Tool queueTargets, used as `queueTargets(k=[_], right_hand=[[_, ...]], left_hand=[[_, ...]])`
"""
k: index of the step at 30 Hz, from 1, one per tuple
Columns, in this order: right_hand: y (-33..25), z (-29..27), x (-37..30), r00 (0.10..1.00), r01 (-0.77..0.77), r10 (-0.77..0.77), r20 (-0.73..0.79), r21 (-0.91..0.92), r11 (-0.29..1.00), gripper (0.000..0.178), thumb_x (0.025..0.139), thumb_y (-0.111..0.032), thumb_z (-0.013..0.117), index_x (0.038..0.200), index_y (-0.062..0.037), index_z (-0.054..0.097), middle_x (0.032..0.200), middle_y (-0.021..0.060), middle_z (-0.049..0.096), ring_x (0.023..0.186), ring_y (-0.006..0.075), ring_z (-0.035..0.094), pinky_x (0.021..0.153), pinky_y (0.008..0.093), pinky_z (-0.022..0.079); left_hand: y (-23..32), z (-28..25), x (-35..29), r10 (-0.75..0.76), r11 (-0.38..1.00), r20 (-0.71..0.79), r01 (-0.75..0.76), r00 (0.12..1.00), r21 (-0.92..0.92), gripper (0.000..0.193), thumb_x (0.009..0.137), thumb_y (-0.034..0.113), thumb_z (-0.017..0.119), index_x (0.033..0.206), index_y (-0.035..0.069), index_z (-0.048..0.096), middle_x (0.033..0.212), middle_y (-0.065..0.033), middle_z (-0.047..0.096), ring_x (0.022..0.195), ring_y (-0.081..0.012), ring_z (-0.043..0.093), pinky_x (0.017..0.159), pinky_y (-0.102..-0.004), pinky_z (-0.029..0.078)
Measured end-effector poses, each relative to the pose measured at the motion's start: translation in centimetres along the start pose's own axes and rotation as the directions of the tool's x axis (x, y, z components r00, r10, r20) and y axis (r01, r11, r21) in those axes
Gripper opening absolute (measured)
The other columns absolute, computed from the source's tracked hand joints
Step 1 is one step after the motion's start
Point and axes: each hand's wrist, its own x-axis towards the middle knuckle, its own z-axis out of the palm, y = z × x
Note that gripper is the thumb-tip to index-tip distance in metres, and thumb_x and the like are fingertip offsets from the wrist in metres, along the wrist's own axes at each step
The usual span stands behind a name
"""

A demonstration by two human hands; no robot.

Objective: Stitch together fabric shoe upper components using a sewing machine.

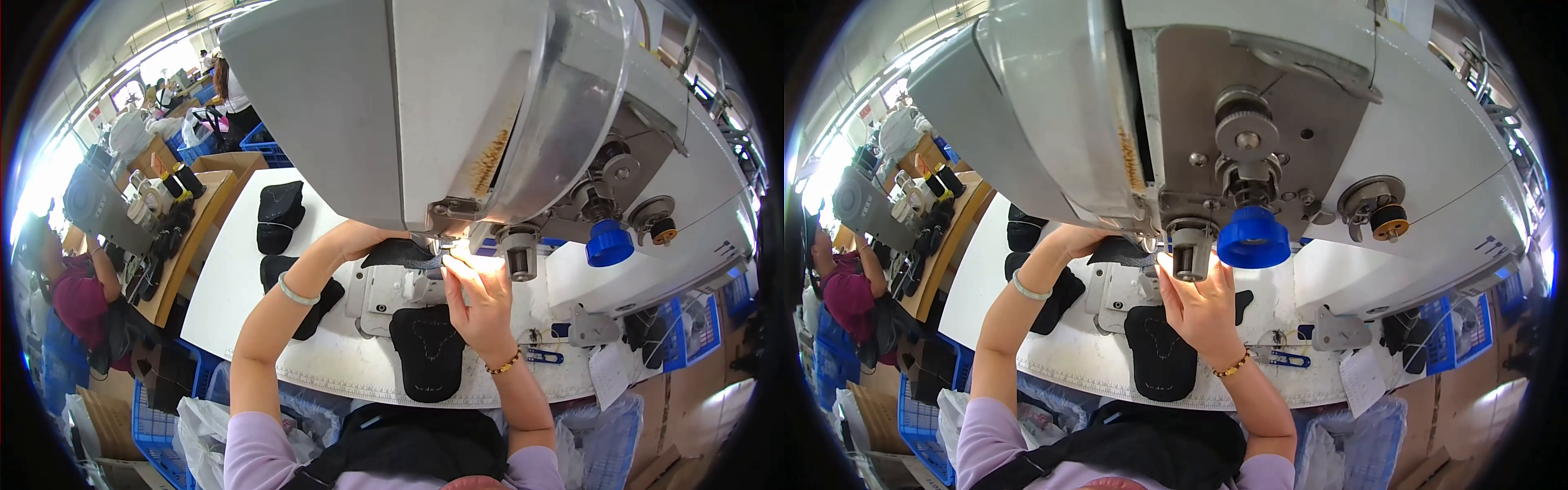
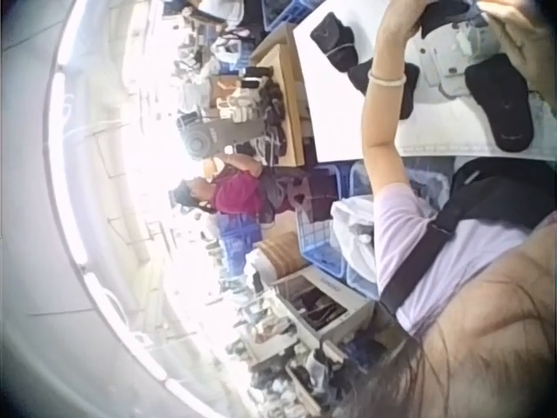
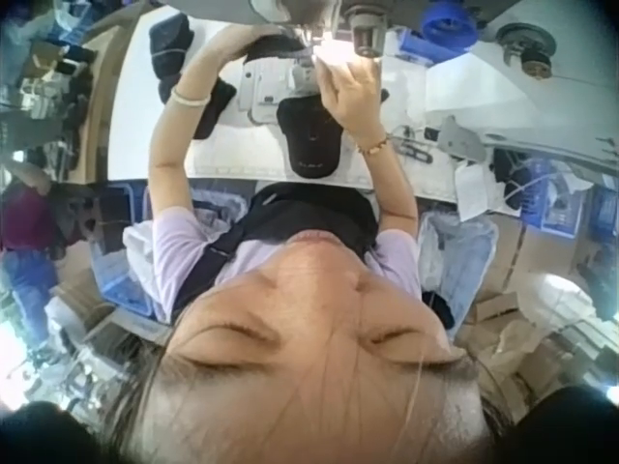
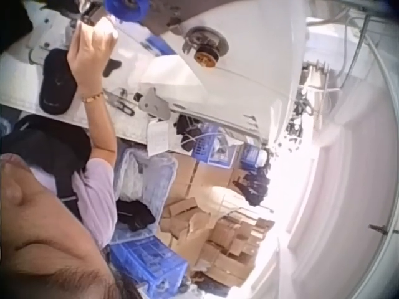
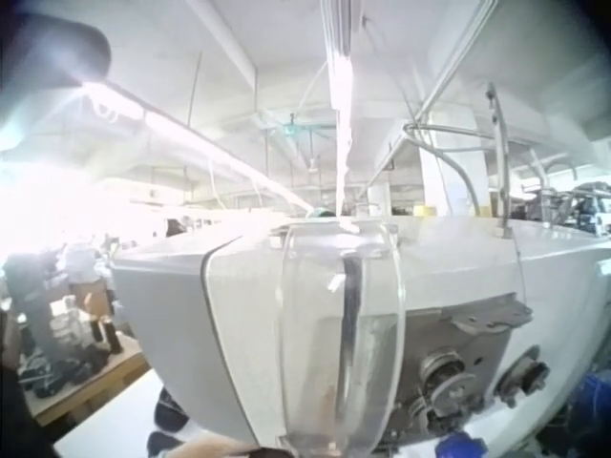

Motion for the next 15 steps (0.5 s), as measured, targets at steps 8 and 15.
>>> queueTargets(k=[8,15], right_hand=[[0.4,0.1,-0.5,1.000,-0.010,0.010,0.011,0.005,1.000,0.023,0.078,-0.013,0.069,0.100,-0.0110,0.068,0.085,0.0075,0.057,0.085,0.0273,0.050,0.079,0.0385,0.040],[0.4,0.2,-1.2,1.000,0.010,-0.010,-0.018,-0.027,1.000,0.026,0.076,-0.003,0.068,0.101,-0.0089,0.065,0.102,0.0054,0.060,0.089,0.0218,0.056,0.078,0.0323,0.045]], left_hand=[[0.1,0.0,-0.5,-0.091,0.992,-0.014,0.090,0.996,-0.087,0.032,0.078,0.004,0.068,0.108,0.000,0.059,0.101,-0.0090,0.064,0.087,-0.0168,0.062,0.079,-0.0292,0.053],[0.4,2.3,-2.3,-0.126,0.950,-0.081,0.096,0.989,-0.298,0.025,0.080,0.000,0.058,0.105,-0.005,0.059,0.097,-0.0138,0.064,0.087,-0.0198,0.064,0.077,-0.0301,0.054]])
